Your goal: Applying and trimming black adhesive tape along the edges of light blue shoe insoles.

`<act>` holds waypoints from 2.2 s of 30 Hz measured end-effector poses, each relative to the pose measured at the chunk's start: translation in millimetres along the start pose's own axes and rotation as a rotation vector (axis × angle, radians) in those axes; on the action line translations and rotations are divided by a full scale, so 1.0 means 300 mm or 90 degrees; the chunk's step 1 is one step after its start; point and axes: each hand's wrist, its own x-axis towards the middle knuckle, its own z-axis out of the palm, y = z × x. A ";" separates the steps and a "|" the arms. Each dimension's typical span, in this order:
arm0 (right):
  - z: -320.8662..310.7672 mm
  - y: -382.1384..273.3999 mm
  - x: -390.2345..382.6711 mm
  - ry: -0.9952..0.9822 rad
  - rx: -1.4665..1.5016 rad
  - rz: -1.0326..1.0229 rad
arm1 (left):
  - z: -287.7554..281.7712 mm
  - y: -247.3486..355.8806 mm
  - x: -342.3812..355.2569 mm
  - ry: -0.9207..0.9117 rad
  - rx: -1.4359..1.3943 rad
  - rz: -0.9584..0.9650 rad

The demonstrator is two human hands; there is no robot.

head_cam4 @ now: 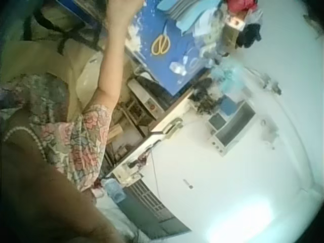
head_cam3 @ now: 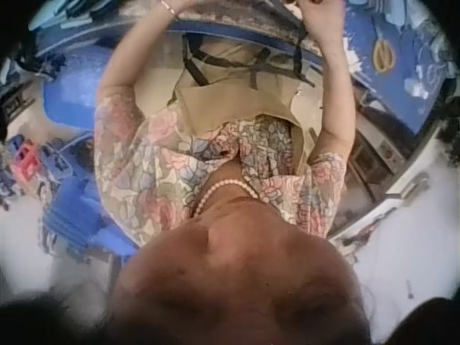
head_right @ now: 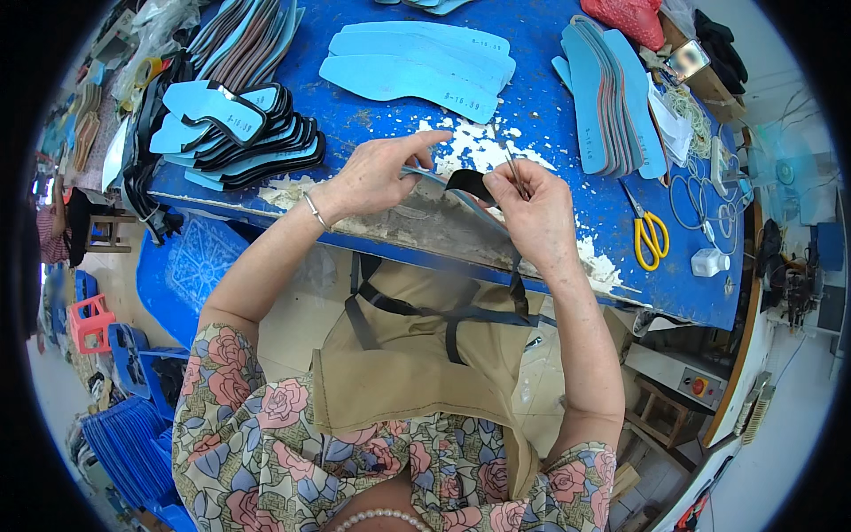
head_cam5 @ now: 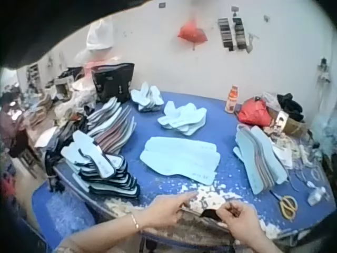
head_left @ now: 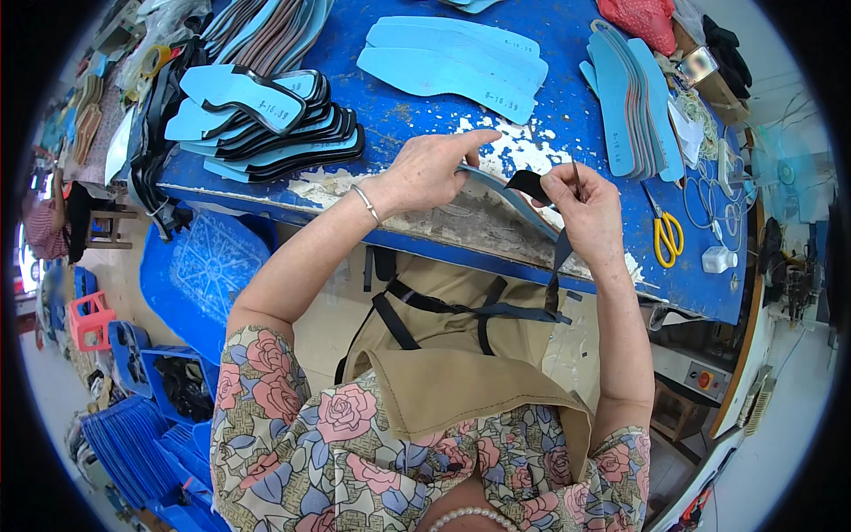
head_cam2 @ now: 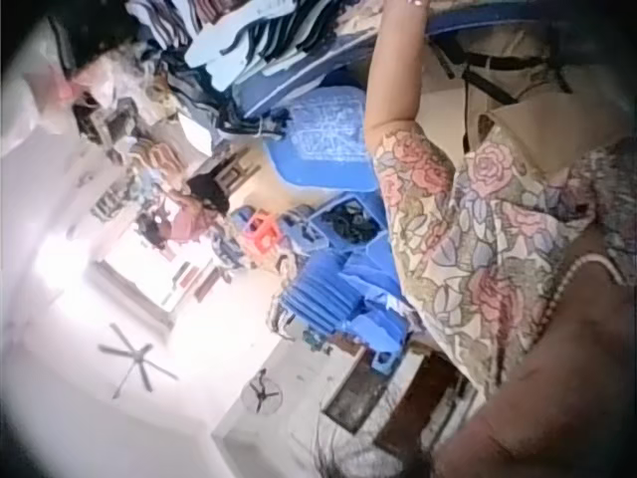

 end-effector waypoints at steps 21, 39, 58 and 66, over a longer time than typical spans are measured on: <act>0.010 0.017 0.073 -0.026 -0.050 0.154 | 0.052 0.027 0.013 0.188 0.042 0.126; -0.046 0.013 -0.008 -0.056 -0.431 -0.075 | 0.028 0.074 0.079 -0.046 0.148 0.117; 0.012 -0.078 -0.055 0.163 -0.014 -0.199 | 0.090 0.065 0.019 0.174 -0.747 0.035; 0.113 0.059 -0.074 0.203 0.040 -0.231 | 0.176 0.145 0.048 0.271 -0.758 0.079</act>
